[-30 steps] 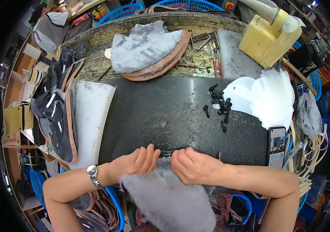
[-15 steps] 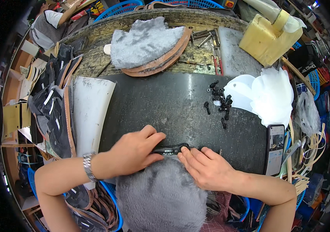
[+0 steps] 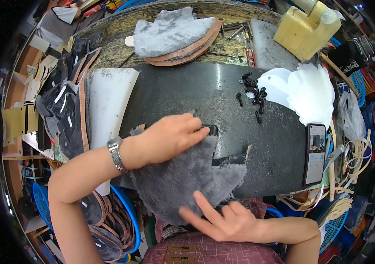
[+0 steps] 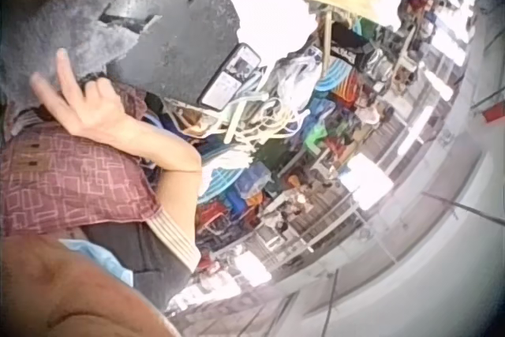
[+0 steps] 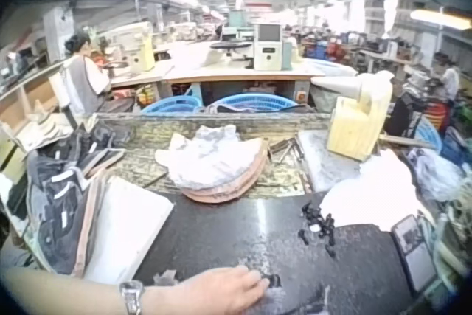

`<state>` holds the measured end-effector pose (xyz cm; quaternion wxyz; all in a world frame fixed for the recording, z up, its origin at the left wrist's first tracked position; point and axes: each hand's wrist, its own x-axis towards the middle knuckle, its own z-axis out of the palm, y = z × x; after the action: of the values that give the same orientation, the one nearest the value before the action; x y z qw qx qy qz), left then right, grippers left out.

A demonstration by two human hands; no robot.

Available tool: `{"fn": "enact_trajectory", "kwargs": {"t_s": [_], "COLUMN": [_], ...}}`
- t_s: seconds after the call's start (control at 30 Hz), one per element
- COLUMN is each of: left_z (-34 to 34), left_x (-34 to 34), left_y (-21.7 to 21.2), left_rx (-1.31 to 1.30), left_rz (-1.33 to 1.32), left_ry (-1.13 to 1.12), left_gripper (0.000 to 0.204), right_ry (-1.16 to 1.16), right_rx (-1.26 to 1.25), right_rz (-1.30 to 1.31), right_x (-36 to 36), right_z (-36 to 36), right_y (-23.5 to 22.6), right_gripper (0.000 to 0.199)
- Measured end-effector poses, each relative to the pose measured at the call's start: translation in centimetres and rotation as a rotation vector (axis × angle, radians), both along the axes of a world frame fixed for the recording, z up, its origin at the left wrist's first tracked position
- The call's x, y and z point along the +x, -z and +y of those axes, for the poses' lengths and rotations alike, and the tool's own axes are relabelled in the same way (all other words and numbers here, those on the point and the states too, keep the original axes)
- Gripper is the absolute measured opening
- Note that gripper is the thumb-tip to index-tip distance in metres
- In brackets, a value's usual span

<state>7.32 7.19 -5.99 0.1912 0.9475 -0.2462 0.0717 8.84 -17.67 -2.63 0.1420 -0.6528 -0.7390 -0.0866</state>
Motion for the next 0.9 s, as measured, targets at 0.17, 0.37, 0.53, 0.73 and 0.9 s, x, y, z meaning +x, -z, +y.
{"fn": "enact_trajectory", "kwargs": {"t_s": [0.17, 0.37, 0.53, 0.73, 0.9], "left_z": [0.5, -3.2, -5.6, -4.0, -2.2], "left_x": [0.6, -2.1, -5.1, -6.1, -5.2], "left_y": [-1.1, -0.8, 0.2, 1.0, 1.5], "left_rx": [-0.057, 0.078, 0.114, -0.064, -0.119], "left_rz": [0.276, 0.149, 0.091, 0.118, 0.035], "left_ry": [-0.075, -0.284, -0.400, -0.286, -0.161], "left_gripper": [0.027, 0.038, 0.060, 0.067, 0.053], "right_ry": [0.168, 0.153, 0.180, 0.320, 0.244], "right_rx": [0.202, -0.118, -0.171, -0.321, -0.202], "right_rz": [0.621, 0.473, 0.422, 0.120, -0.098], "right_x": [1.0, -1.2, -1.6, -2.5, -3.5], "right_z": [0.0, -2.1, -2.1, -2.3, -1.9], "right_y": [0.2, 3.1, 4.5, 2.7, 4.8], "right_gripper": [0.035, 0.041, 0.042, 0.063, 0.057]}}
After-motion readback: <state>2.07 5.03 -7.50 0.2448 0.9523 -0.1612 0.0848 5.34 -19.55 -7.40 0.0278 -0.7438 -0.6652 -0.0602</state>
